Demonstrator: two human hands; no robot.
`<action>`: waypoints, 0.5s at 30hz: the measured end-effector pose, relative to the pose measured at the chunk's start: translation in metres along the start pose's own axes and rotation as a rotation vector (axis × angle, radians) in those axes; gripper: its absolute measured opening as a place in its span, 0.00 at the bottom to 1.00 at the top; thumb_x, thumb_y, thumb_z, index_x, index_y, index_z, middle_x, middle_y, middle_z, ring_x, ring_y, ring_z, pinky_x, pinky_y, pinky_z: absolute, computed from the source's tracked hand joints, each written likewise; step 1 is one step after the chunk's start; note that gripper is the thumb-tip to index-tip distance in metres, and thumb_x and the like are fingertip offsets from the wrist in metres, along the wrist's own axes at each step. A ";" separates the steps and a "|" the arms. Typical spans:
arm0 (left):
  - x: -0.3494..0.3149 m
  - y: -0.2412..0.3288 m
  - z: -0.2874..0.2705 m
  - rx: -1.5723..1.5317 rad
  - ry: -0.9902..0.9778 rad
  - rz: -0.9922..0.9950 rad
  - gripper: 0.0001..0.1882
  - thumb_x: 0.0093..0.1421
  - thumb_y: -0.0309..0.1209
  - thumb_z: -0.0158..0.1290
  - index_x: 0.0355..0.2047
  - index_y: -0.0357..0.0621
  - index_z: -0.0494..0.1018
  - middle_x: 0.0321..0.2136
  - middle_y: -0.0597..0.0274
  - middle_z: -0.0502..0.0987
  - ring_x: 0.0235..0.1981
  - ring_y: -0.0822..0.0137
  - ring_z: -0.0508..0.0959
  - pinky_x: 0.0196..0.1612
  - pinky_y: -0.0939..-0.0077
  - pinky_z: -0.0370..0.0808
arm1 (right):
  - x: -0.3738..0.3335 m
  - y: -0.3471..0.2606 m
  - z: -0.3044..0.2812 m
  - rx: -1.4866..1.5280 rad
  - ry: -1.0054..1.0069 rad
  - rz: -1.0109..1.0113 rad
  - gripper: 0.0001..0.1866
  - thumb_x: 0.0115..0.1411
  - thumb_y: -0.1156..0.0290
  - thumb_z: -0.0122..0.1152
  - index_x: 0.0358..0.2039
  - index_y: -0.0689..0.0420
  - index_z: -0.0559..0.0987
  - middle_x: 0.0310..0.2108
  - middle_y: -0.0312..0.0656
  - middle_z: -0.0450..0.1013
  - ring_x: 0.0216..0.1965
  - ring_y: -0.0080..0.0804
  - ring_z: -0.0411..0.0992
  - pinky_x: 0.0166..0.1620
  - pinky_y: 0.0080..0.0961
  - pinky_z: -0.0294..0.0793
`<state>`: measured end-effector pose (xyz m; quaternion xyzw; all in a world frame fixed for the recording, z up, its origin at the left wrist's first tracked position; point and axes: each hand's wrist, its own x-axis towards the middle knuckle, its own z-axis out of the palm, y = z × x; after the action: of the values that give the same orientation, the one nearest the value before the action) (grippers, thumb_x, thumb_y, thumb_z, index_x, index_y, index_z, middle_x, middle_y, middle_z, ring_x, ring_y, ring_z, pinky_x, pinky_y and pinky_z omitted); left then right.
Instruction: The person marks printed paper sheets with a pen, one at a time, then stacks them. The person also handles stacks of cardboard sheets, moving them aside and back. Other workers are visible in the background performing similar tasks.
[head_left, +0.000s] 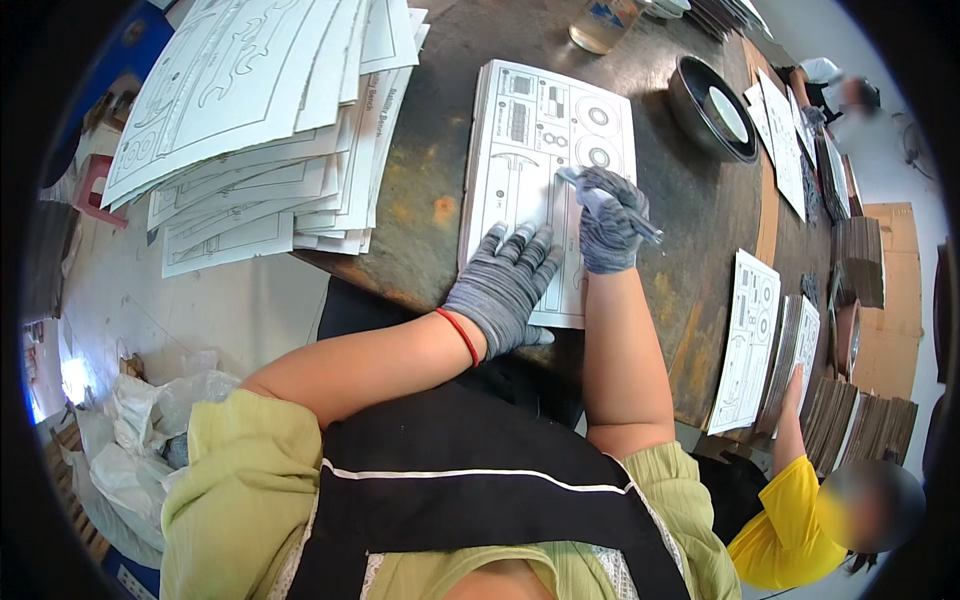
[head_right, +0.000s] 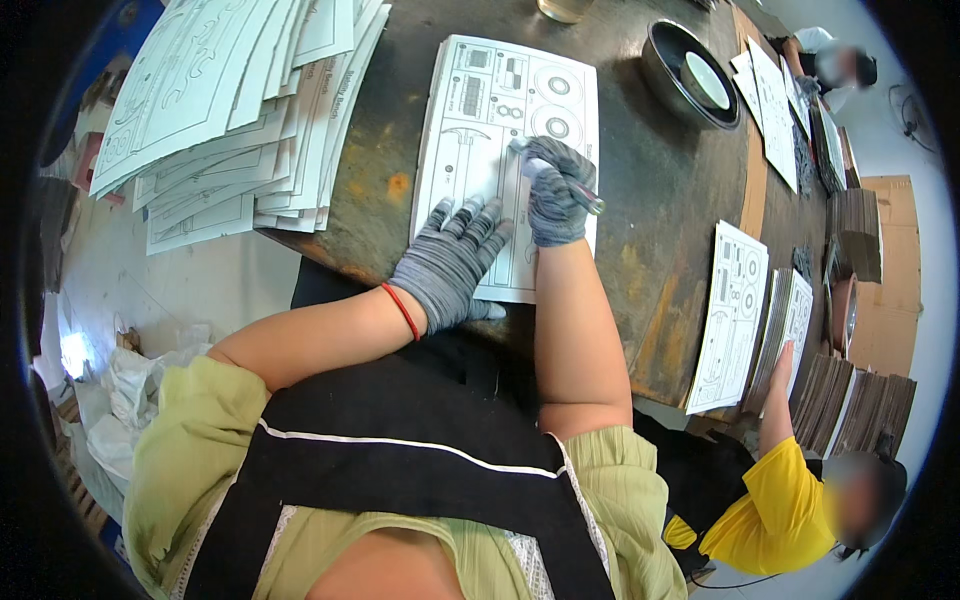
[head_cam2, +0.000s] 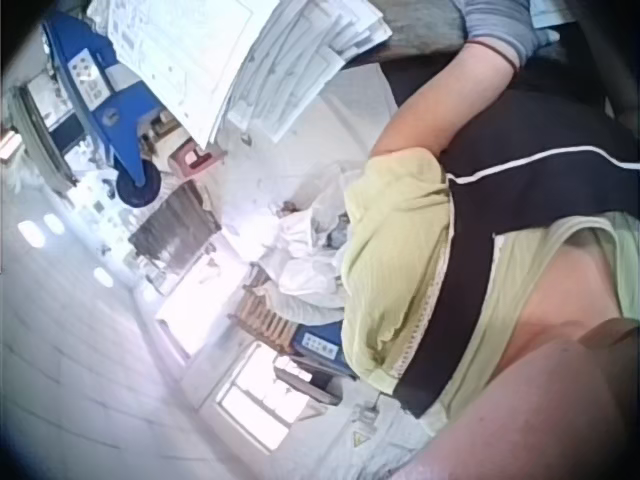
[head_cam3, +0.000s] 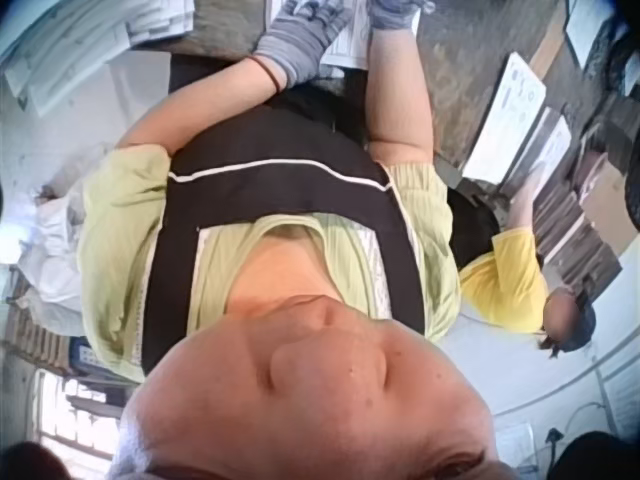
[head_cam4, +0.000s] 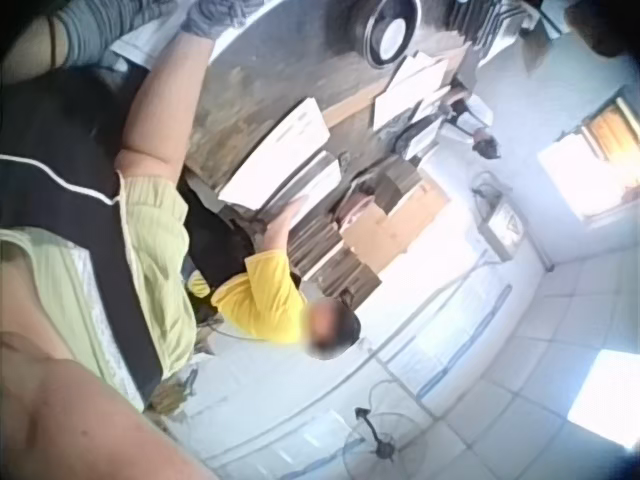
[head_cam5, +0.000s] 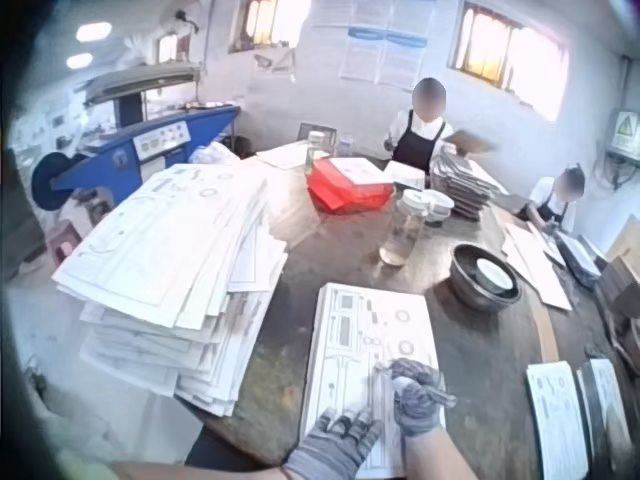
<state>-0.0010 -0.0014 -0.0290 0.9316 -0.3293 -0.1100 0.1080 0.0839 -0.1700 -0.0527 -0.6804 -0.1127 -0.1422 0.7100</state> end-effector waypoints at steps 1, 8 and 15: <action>-0.001 0.000 0.000 0.000 -0.005 -0.010 0.50 0.50 0.64 0.49 0.65 0.46 0.49 0.66 0.50 0.49 0.67 0.52 0.47 0.66 0.53 0.40 | 0.000 0.005 0.000 -0.073 -0.015 0.025 0.09 0.51 0.71 0.60 0.29 0.64 0.79 0.29 0.40 0.76 0.32 0.28 0.74 0.44 0.28 0.74; 0.004 0.002 0.010 0.021 0.039 -0.082 0.53 0.50 0.66 0.47 0.64 0.40 0.49 0.65 0.49 0.51 0.66 0.52 0.50 0.67 0.56 0.40 | -0.053 -0.032 0.000 -0.323 -0.189 -0.084 0.09 0.52 0.75 0.57 0.34 0.62 0.79 0.34 0.45 0.77 0.36 0.33 0.76 0.43 0.28 0.75; -0.003 0.003 0.008 0.056 0.024 -0.110 0.49 0.53 0.63 0.45 0.63 0.37 0.52 0.64 0.48 0.52 0.66 0.52 0.50 0.67 0.56 0.40 | -0.165 -0.093 -0.003 -0.756 -0.316 -0.124 0.11 0.49 0.63 0.58 0.28 0.57 0.76 0.37 0.47 0.76 0.41 0.43 0.75 0.44 0.33 0.74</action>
<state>-0.0072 -0.0029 -0.0354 0.9522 -0.2791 -0.0952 0.0799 -0.1035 -0.1678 -0.0245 -0.8987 -0.2011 -0.1099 0.3739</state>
